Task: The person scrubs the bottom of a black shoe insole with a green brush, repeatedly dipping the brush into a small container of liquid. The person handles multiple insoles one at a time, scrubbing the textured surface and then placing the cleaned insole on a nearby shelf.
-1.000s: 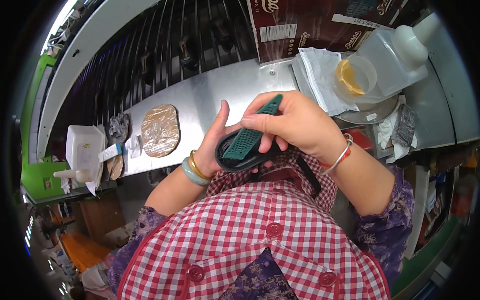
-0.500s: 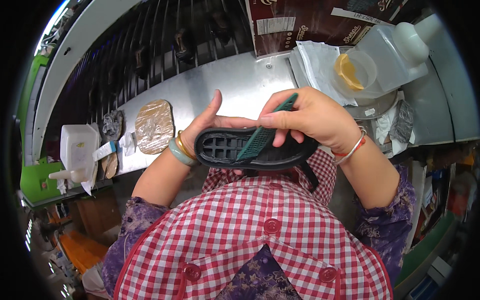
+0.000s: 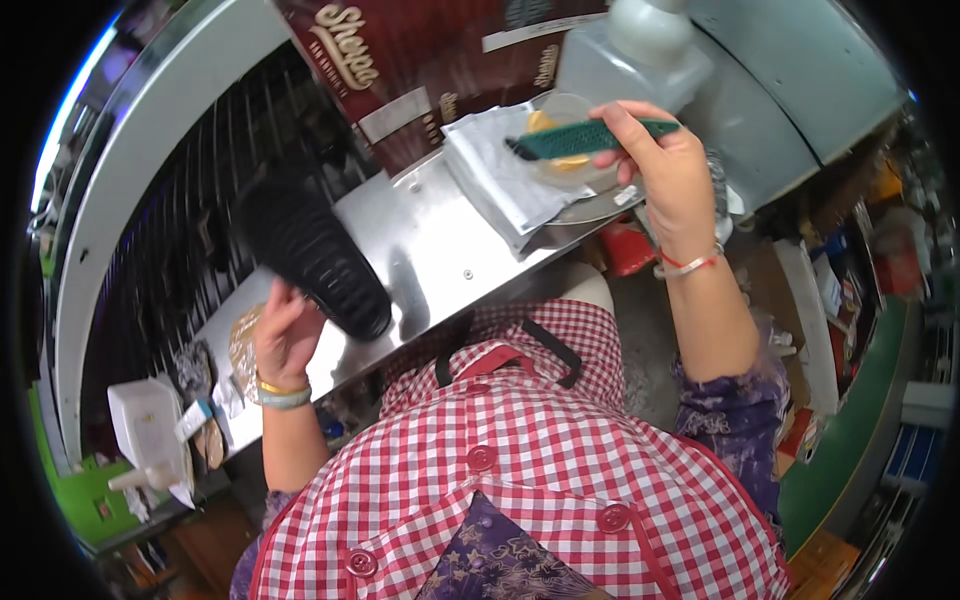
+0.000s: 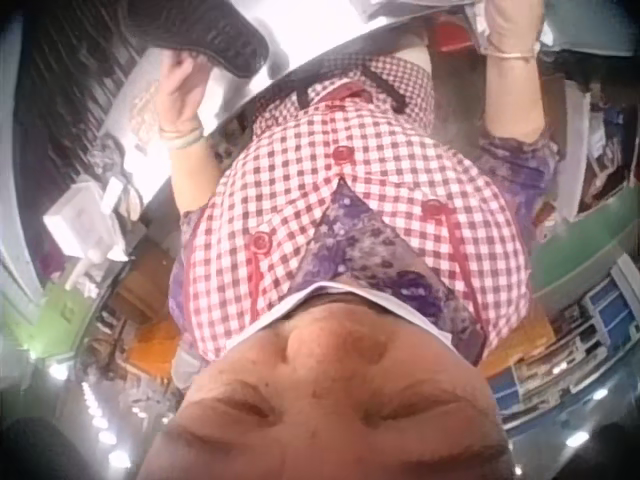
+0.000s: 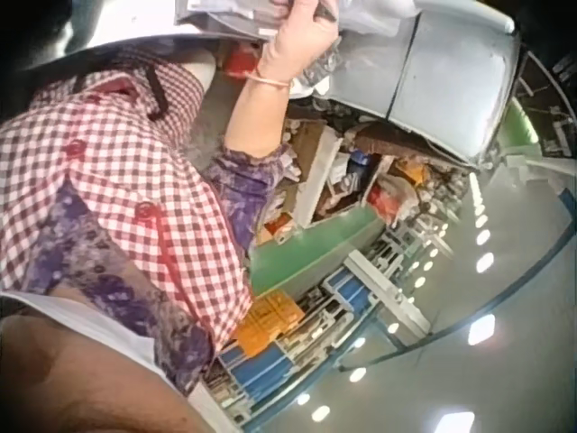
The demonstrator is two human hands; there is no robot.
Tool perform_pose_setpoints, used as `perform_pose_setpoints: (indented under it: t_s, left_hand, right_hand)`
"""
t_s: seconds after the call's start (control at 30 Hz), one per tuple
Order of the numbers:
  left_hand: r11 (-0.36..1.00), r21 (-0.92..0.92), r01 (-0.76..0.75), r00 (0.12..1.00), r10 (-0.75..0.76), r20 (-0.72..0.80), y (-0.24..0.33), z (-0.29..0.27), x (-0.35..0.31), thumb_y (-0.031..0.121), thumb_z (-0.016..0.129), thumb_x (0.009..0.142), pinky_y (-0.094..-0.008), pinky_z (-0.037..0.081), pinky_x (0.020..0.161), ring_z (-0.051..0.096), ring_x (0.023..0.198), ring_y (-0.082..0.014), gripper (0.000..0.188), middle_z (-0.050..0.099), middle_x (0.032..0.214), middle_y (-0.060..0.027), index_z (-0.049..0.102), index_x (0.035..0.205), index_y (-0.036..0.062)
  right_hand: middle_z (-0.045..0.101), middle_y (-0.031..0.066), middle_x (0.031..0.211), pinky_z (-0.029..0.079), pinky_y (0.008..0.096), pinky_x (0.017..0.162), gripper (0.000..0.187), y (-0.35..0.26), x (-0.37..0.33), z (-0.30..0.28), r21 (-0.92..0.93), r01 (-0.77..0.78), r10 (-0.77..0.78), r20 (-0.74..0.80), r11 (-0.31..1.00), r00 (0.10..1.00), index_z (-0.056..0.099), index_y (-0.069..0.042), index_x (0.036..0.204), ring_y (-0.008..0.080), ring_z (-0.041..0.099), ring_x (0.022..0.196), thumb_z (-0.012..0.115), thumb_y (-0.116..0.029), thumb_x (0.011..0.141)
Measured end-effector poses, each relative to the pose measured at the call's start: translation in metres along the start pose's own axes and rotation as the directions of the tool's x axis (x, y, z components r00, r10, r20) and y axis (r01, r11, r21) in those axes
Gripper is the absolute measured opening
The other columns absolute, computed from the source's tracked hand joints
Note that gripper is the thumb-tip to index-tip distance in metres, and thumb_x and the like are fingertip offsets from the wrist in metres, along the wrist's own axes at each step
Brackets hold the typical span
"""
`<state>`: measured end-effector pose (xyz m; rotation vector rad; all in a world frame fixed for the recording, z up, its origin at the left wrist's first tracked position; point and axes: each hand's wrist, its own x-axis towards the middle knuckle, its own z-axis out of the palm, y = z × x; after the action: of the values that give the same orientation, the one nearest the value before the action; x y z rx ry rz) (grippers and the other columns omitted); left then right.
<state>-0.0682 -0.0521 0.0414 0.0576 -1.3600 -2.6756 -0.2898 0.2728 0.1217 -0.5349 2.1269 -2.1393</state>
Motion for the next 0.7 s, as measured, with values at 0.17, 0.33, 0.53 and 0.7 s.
perform_pose_setpoints:
  t_s: [0.17,0.33,0.53,0.7]
  left_hand:
    - [0.768,-0.619,0.162,0.878,-0.398,-0.264,-0.038,0.014,-0.033,0.059,0.036,0.089,-0.0641,0.033,0.096,0.039,0.127,-0.0353,0.069,0.042,0.138,-0.0153,0.038,0.137,0.01]
    - [0.705,-0.659,0.262,0.845,-0.497,-0.196,-0.075,0.022,-0.045,0.061,0.031,0.09,-0.0473,0.052,0.074,0.044,0.12,-0.0425,0.069,0.051,0.126,-0.0177,0.042,0.133,0.0079]
    - [0.697,-0.664,0.271,0.87,-0.472,-0.141,-0.077,0.025,-0.038,0.055,0.032,0.092,-0.0442,0.05,0.07,0.052,0.11,-0.043,0.06,0.056,0.121,-0.0154,0.046,0.129,0.0093]
    - [0.671,-0.713,0.203,0.934,-0.351,-0.064,-0.073,0.049,-0.011,0.057,0.032,0.092,-0.0439,0.051,0.071,0.052,0.109,-0.0408,0.062,0.053,0.123,-0.0147,0.044,0.131,0.0099]
  right_hand:
    - [0.066,0.0021,0.081,0.042,0.0181,0.051,0.024,0.029,0.017,-0.018,-0.227,-0.037,0.007,-0.131,0.973,0.991,0.067,-0.003,0.099,0.0071,0.063,0.067,0.064,-0.024,0.087]
    - [0.067,0.0035,0.091,0.043,0.0187,0.054,0.026,0.038,0.02,-0.015,-0.279,-0.146,0.119,-0.113,0.949,0.986,0.066,-0.002,0.102,0.0094,0.064,0.073,0.061,-0.024,0.089]
    - [0.066,0.0067,0.087,0.041,0.0167,0.048,0.028,0.053,0.015,-0.033,0.02,-0.21,0.211,-0.071,0.977,0.975,0.063,0.003,0.102,0.01,0.064,0.07,0.06,-0.023,0.09]
    - [0.065,0.0079,0.083,0.044,0.018,0.05,0.026,0.03,-0.024,0.025,0.376,-0.193,0.201,0.016,0.906,0.979,0.063,0.001,0.099,0.0124,0.063,0.062,0.059,-0.023,0.09]
